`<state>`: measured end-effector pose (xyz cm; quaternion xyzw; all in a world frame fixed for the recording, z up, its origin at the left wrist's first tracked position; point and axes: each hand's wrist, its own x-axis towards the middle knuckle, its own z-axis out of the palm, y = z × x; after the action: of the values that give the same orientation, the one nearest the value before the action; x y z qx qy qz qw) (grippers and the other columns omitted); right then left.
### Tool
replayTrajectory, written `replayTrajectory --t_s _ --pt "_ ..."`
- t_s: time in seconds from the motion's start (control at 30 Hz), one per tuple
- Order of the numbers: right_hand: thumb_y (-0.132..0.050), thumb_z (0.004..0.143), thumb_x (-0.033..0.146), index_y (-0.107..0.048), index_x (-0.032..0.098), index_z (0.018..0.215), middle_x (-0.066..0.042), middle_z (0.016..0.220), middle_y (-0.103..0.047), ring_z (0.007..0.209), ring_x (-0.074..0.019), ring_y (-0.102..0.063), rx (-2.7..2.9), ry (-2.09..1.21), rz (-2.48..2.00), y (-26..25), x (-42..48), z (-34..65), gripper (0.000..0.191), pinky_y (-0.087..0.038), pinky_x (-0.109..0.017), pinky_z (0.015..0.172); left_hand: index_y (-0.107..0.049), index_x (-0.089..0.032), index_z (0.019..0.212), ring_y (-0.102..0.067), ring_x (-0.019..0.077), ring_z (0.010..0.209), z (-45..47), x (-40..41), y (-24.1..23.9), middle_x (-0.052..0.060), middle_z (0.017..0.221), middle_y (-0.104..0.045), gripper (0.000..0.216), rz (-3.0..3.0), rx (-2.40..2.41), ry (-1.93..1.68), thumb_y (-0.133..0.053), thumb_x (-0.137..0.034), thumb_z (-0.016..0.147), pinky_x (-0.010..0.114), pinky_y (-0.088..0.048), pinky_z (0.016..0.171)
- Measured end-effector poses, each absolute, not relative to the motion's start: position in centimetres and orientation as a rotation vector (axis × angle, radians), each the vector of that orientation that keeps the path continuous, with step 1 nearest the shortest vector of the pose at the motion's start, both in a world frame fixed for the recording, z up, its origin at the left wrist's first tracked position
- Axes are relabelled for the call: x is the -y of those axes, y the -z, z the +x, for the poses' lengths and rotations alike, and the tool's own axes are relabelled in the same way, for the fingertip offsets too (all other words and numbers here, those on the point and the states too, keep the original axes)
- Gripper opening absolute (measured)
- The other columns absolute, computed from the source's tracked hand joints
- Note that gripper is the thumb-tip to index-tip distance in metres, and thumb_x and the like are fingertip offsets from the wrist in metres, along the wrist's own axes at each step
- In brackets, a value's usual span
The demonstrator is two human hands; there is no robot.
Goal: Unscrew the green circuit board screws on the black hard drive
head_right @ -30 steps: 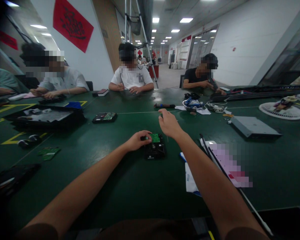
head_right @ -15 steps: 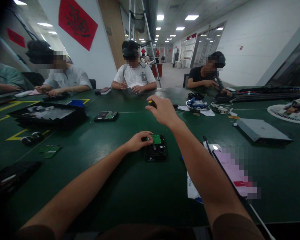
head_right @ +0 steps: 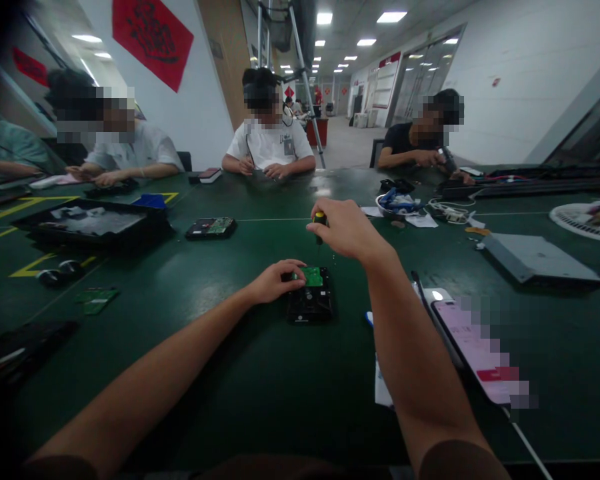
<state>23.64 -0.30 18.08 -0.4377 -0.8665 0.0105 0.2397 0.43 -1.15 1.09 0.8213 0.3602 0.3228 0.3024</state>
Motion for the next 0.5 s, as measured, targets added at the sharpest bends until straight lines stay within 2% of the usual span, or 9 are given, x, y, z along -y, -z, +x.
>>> replayTrajectory --t_s 0.5 --pt "-0.065 0.089 0.029 -0.075 0.019 0.102 -0.006 0.093 -0.076 0.087 -0.0227 -0.069 2.53 -0.01 -1.249 -17.25 0.06 24.09 0.019 -0.048 -0.035 0.082 -0.075 -0.022 0.1 -0.059 0.0274 0.132 0.35 1.07 -0.94 0.011 0.135 -0.066 0.013 2.183 -0.986 -0.829 -0.074 -0.031 0.092 0.05 -0.04 0.116"
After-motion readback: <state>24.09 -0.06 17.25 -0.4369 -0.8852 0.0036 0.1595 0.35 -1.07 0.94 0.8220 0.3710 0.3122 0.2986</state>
